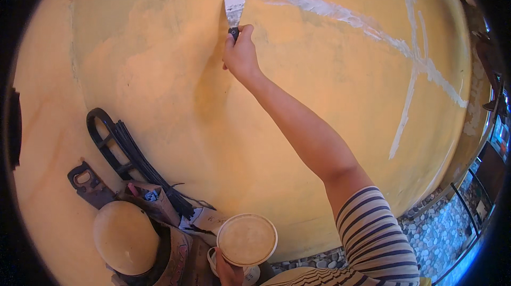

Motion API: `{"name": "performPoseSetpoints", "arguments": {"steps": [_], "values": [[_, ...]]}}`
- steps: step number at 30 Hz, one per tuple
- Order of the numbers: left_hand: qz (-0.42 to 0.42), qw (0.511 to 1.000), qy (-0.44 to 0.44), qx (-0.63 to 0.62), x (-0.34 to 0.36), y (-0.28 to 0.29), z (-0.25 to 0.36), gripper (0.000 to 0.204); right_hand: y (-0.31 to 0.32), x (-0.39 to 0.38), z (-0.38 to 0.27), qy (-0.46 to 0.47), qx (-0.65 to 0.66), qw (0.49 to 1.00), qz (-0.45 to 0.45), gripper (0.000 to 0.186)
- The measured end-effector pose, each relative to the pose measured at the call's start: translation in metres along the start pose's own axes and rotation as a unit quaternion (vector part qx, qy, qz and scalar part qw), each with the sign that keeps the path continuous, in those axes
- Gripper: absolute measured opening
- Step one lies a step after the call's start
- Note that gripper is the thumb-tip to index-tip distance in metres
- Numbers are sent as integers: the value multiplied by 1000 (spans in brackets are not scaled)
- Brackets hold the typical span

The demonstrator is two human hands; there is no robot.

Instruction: The person applies plaster onto wall cracks using a putty knife, scoops additional compound from a container lid, and spreads it over different sections of the wall.

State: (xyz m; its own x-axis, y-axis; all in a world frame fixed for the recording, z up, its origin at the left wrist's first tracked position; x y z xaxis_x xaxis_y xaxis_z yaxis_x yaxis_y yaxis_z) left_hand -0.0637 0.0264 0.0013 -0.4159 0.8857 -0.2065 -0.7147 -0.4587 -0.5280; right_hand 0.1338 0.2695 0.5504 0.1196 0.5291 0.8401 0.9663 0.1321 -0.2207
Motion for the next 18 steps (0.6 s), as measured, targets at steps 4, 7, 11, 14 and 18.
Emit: {"name": "performPoseSetpoints", "arguments": {"steps": [4, 7, 11, 14, 18], "values": [[-2, 1000, 17, 14, -8, -7, 1, 47, 12, 16, -9, 28, -15, 999, 40, 27], [-81, 914, -239, 318, -21, -17, 32, 45, 2, 2, 0, -5, -28, 999, 33, 27], [-56, 955, -189, 222, -16, -15, 31, 46, 1, 1, -19, 33, -42, 998, 28, 27], [-16, 997, -6, 71, -9, -12, 8, 49, 10, 15, -23, 37, -68, 996, 50, 26], [15, 996, 80, -22, -14, -9, 0, 51, 1, -12, -6, -3, -70, 997, 24, 27]]}}
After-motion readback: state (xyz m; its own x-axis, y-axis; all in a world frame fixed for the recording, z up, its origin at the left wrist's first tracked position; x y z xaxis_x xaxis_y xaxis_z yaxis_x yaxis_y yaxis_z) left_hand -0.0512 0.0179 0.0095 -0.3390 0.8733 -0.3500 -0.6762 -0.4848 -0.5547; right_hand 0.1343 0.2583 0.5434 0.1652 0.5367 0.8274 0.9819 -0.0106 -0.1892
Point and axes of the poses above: each hand's wrist, its own x-axis towards the middle knuckle, its own y-axis out of the back of the hand, z = x × y, the point moved 9 cm from there along x, towards the middle knuckle, and after that the axes turned 8 degrees about x, right-handed, at the moved point
